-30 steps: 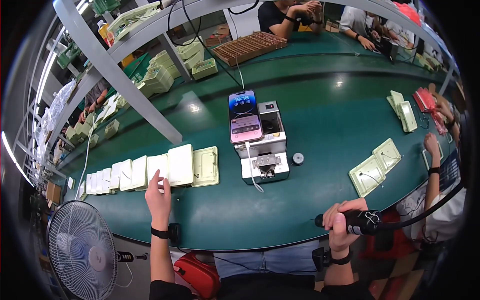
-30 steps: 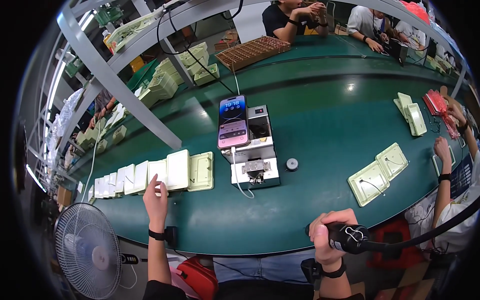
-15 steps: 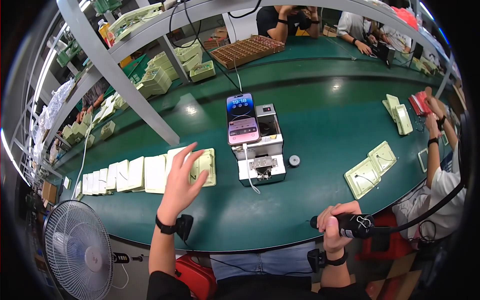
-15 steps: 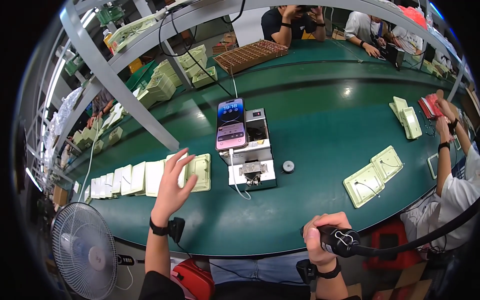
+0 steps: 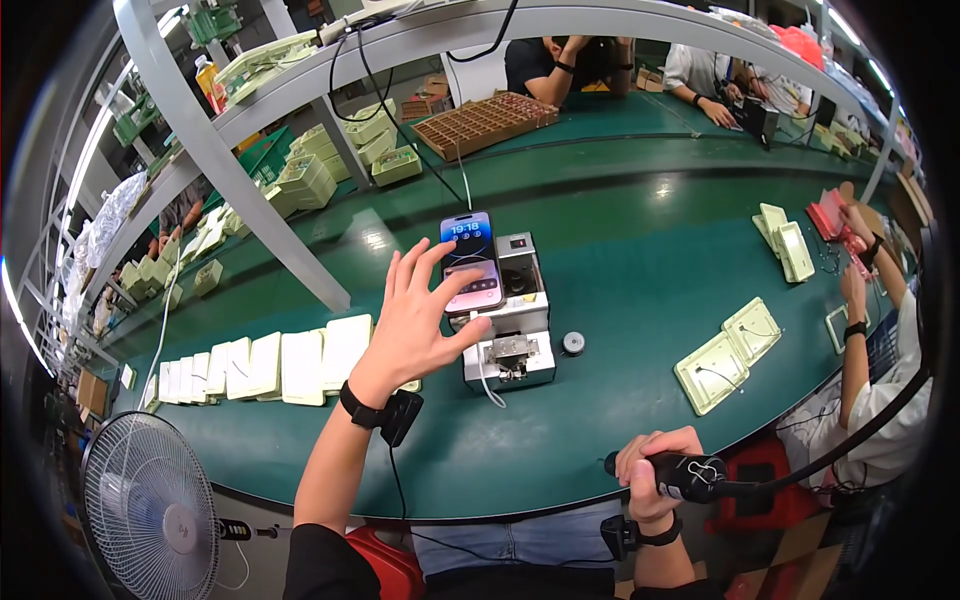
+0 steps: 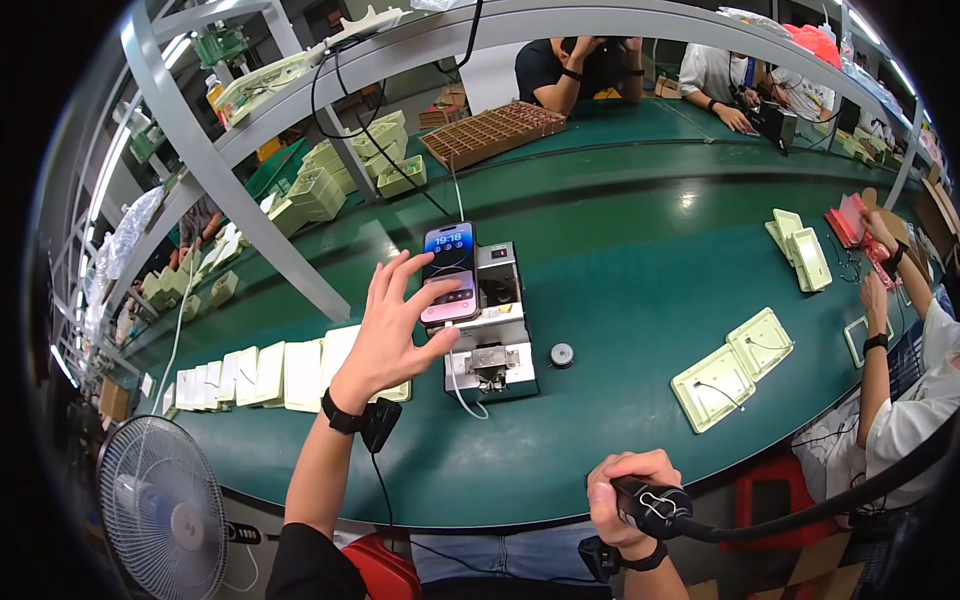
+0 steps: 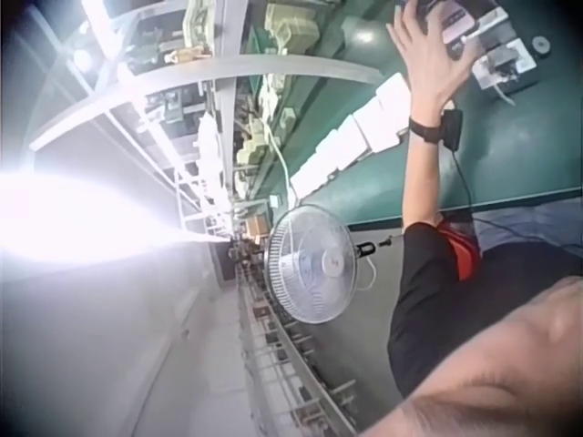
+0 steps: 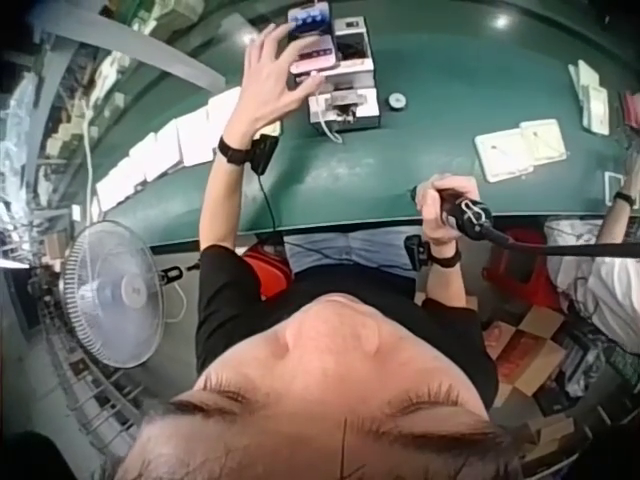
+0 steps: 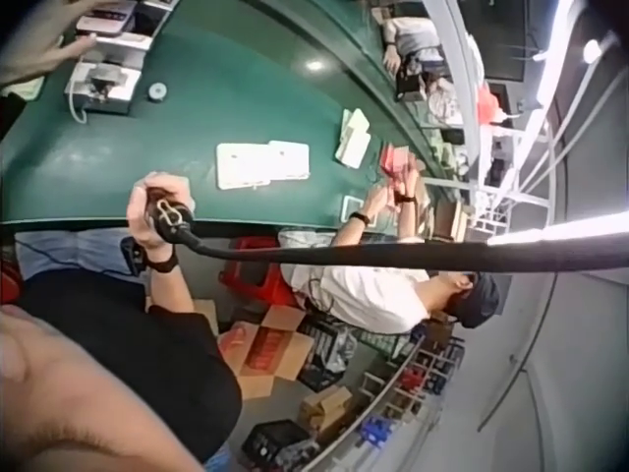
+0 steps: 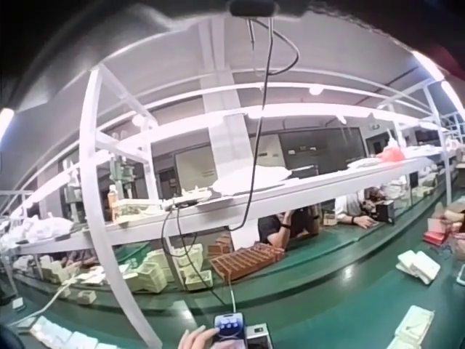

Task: The person picks up a plastic casing, drives screws into it using a power screwdriver, and moves it to a row on the left. They repeat this process with several casings, occasionally touching a phone screen between units.

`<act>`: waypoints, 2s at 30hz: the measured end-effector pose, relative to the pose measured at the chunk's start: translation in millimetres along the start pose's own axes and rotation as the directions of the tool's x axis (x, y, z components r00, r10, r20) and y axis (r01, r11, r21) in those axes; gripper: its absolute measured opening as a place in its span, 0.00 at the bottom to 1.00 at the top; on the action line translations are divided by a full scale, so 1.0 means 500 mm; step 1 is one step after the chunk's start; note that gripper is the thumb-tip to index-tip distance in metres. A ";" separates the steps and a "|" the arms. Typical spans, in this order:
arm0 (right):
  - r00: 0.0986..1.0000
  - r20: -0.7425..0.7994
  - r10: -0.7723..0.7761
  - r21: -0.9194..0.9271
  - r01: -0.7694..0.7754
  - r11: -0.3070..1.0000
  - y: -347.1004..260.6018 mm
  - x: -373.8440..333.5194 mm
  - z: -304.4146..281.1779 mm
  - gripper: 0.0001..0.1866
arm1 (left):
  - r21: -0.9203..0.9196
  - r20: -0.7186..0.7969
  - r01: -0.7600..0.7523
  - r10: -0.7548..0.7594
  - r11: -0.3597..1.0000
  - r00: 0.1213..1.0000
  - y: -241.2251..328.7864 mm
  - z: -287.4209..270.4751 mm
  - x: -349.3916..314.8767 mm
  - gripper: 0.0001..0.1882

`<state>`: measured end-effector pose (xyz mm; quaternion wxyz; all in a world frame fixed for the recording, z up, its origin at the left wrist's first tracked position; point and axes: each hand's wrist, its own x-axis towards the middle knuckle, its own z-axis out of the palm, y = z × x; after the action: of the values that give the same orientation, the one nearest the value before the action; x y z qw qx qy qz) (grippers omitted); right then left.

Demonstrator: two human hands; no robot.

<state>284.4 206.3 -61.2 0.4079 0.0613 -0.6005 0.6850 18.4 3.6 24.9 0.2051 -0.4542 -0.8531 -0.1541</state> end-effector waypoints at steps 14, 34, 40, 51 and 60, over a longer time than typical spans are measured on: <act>0.999 -0.038 0.029 0.112 -0.025 0.993 0.011 -0.006 -0.012 0.13 | -0.051 0.054 0.077 -0.074 0.996 0.996 -0.074 0.024 0.174 0.23; 0.998 -0.038 0.045 0.134 -0.039 0.990 0.015 -0.001 -0.020 0.13 | -0.429 0.163 0.153 -0.090 0.890 0.983 -0.078 -0.013 0.069 0.31; 0.998 -0.026 0.051 0.123 -0.048 0.991 0.012 -0.002 -0.012 0.13 | -0.439 0.188 0.071 0.014 0.896 0.982 -0.034 -0.033 0.028 0.29; 0.998 -0.056 0.036 0.047 -0.034 0.998 0.006 0.003 -0.010 0.12 | -0.135 0.021 -0.193 0.198 0.972 0.980 0.143 -0.027 -0.006 0.10; 0.953 0.303 0.019 0.168 -0.073 0.983 -0.146 0.017 -0.081 0.11 | -0.428 0.133 -0.383 0.476 0.819 0.869 0.401 0.133 -0.024 0.09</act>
<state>341.4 242.0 -11.0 0.2887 0.1867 -0.5934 0.7278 178.6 133.0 -23.4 0.0388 -0.6822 -0.6979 -0.2146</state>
